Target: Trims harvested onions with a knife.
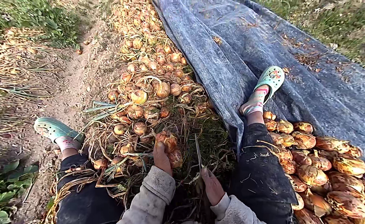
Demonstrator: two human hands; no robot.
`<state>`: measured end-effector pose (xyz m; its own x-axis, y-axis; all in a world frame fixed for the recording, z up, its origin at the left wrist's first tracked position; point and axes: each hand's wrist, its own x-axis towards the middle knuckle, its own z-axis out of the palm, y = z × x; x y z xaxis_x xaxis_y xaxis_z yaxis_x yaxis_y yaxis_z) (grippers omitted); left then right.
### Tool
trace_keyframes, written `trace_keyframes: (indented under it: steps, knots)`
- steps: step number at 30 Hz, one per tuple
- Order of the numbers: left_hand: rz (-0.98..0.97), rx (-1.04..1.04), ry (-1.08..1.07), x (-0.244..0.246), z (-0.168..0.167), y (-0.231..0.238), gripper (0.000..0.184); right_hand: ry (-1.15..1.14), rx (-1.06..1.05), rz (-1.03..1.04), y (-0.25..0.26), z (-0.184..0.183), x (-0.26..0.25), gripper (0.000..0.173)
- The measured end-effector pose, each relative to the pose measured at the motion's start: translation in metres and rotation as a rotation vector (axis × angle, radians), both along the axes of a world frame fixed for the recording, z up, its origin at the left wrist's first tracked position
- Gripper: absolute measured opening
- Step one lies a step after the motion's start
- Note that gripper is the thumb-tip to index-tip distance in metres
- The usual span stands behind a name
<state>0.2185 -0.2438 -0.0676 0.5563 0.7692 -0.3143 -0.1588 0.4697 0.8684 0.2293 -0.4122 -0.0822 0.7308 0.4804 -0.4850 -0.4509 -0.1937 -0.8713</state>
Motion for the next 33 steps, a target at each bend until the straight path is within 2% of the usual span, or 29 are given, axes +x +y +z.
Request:
trace_keyframes:
  steps: [1,2,3,5,7,9,11,13,16,17,19,21,23,24,25,27,30,33]
  knots:
    - [-0.062,0.095,0.001,-0.005,-0.005,-0.002,0.077,-0.016,0.013,0.029,0.000,0.006,0.008,0.052]
    - [-0.115,0.147,0.012,-0.010,-0.006,-0.006,0.095,-0.028,0.021,0.057,0.001,0.014,0.014,0.069]
    - [-0.156,0.164,0.034,-0.016,-0.006,-0.013,0.103,-0.049,0.006,0.078,0.001,0.023,0.019,0.084]
    - [-0.219,0.162,0.049,-0.026,-0.006,-0.023,0.108,-0.189,-0.100,0.108,0.001,0.033,0.024,0.106]
    - [-0.293,0.189,0.054,-0.034,-0.009,-0.029,0.102,-0.371,-0.176,0.117,-0.002,0.036,0.025,0.117]
    - [-0.366,0.248,0.030,-0.041,-0.012,-0.028,0.099,-0.511,-0.144,0.087,-0.004,0.031,0.022,0.106]
    - [-0.421,0.314,0.021,-0.043,-0.008,-0.028,0.098,-0.601,-0.071,0.012,-0.003,0.025,0.019,0.081]
    - [-0.459,0.345,0.031,-0.045,-0.004,-0.026,0.113,-0.584,-0.012,-0.060,-0.001,0.024,0.014,0.065]
    - [-0.468,0.253,0.076,-0.045,0.002,-0.024,0.139,-0.393,0.108,-0.142,0.001,0.026,0.010,0.052]
    - [-0.456,0.168,0.086,-0.045,0.003,-0.027,0.137,-0.338,0.142,-0.162,0.002,0.027,0.009,0.049]
    - [-0.419,-0.118,0.056,-0.047,0.006,-0.035,0.114,-0.298,0.177,-0.177,0.003,0.026,0.006,0.047]
    - [-0.443,-0.356,0.023,-0.048,0.007,-0.045,0.106,-0.360,0.179,-0.139,0.003,0.020,0.002,0.050]
    - [-0.433,-0.446,-0.009,-0.048,0.004,-0.051,0.107,-0.416,0.140,-0.102,0.003,0.013,-0.002,0.052]
    - [-0.423,-0.421,0.004,-0.047,0.006,-0.052,0.100,-0.381,0.123,-0.097,0.002,0.012,-0.002,0.050]
    - [-0.413,-0.350,0.036,-0.045,0.008,-0.053,0.094,-0.316,0.105,-0.102,-0.001,0.012,-0.002,0.045]
    - [-0.430,-0.060,0.120,-0.039,0.009,-0.048,0.102,-0.160,0.047,-0.145,-0.002,0.012,-0.003,0.033]
    - [-0.473,0.507,0.244,-0.036,0.001,-0.023,0.103,-0.027,0.043,-0.125,-0.008,0.011,0.002,0.042]
    - [-0.594,1.022,0.386,-0.045,0.007,-0.008,0.102,0.041,-0.029,-0.072,-0.020,0.016,0.023,0.039]
